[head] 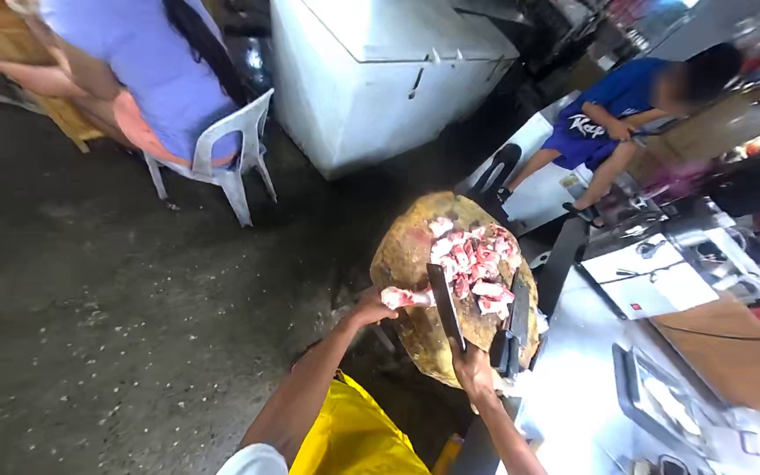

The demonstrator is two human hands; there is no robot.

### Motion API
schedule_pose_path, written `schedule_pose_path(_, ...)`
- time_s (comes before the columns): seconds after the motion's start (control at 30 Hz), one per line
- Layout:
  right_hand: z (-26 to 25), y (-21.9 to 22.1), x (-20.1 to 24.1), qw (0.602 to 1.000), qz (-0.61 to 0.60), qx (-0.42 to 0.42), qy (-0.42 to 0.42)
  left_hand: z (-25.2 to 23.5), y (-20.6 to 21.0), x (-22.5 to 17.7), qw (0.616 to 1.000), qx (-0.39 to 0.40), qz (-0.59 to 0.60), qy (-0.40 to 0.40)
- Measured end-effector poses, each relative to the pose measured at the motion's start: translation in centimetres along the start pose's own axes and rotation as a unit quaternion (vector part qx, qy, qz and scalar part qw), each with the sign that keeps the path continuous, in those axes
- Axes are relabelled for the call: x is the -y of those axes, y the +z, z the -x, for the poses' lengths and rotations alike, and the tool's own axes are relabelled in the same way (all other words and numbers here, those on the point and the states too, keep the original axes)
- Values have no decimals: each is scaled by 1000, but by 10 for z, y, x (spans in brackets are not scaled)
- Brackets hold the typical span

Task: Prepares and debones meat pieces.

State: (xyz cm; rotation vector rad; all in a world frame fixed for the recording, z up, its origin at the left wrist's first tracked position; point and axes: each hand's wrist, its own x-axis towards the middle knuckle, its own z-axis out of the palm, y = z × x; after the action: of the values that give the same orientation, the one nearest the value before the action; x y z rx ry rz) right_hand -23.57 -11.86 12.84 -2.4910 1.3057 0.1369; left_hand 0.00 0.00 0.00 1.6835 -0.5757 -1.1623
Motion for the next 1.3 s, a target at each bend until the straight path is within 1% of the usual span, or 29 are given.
schedule_pose_path(0.03,2,2,-2,1000,-7,-4,-3,4,-1,3,997,28,69,-5)
schedule_pose_path(0.1,8,11,-8,1000,-26,-3,6,12,0,10,975,79,202,-44)
schedule_pose_path(0.17,13,17,-14,998,-65,-3,17,11,8,17,953,71,279,-96)
schedule_pose_path(0.2,16,19,-16,996,-86,-5,20,11,14,19,946,53,301,-105)
schedule_pose_path(0.27,21,16,-17,991,-129,-14,28,14,23,18,945,14,314,-90)
schedule_pose_path(0.3,23,11,-17,988,-149,-20,33,17,26,14,953,-15,294,-70)
schedule_pose_path(0.33,25,3,-14,984,-172,-29,33,20,26,7,968,-47,242,-39)
schedule_pose_path(0.37,26,-8,-11,979,-198,-42,28,22,25,0,985,-80,154,-4)
schedule_pose_path(0.4,28,-20,-6,972,-227,-59,12,25,23,-8,993,-108,50,27)
schedule_pose_path(0.43,31,-33,-1,963,-256,-82,-17,26,21,-13,989,-130,-47,60)
schedule_pose_path(0.47,34,-43,3,949,-290,-113,-53,27,19,-19,977,-143,-134,86)
schedule_pose_path(0.53,38,-61,13,899,-361,-186,-163,27,15,-23,949,-148,-256,106)
schedule_pose_path(0.6,36,-71,23,834,-401,-263,-274,25,13,-21,934,-152,-301,120)
schedule_pose_path(0.63,35,-71,27,806,-409,-297,-307,25,14,-20,931,-151,-308,121)
schedule_pose_path(0.67,34,-66,29,789,-409,-322,-326,24,15,-19,929,-151,-314,121)
schedule_pose_path(0.7,33,-53,26,796,-386,-333,-325,24,15,-17,927,-153,-319,122)
schedule_pose_path(0.73,32,-34,17,830,-341,-321,-303,24,16,-16,927,-153,-322,120)
schedule_pose_path(0.77,31,-16,6,886,-271,-276,-254,24,17,-16,926,-153,-323,119)
schedule_pose_path(0.8,30,-2,-1,954,-180,-177,-162,23,17,-16,924,-156,-327,120)
schedule_pose_path(0.83,24,6,-1,994,-98,-28,-44,23,18,-15,921,-158,-335,119)
schedule_pose_path(0.87,14,13,1,995,-41,78,38,23,19,-15,918,-160,-342,120)
schedule_pose_path(0.9,5,17,4,990,-18,123,73,22,19,-16,916,-164,-346,121)
schedule_pose_path(0.93,2,20,6,988,-22,132,83,22,18,-18,915,-167,-346,121)
schedule_pose_path(1.03,1,19,-4,990,-58,107,66,19,14,-22,918,-166,-343,112)
schedule_pose_path(1.13,6,16,-13,990,-88,94,59,21,8,-20,934,-174,-297,94)
schedule_pose_path(1.23,9,4,-9,986,-121,89,66,18,3,-26,938,-156,-297,92)
schedule_pose_path(1.3,12,-5,2,986,-142,68,53,15,-2,-30,933,-139,-317,96)
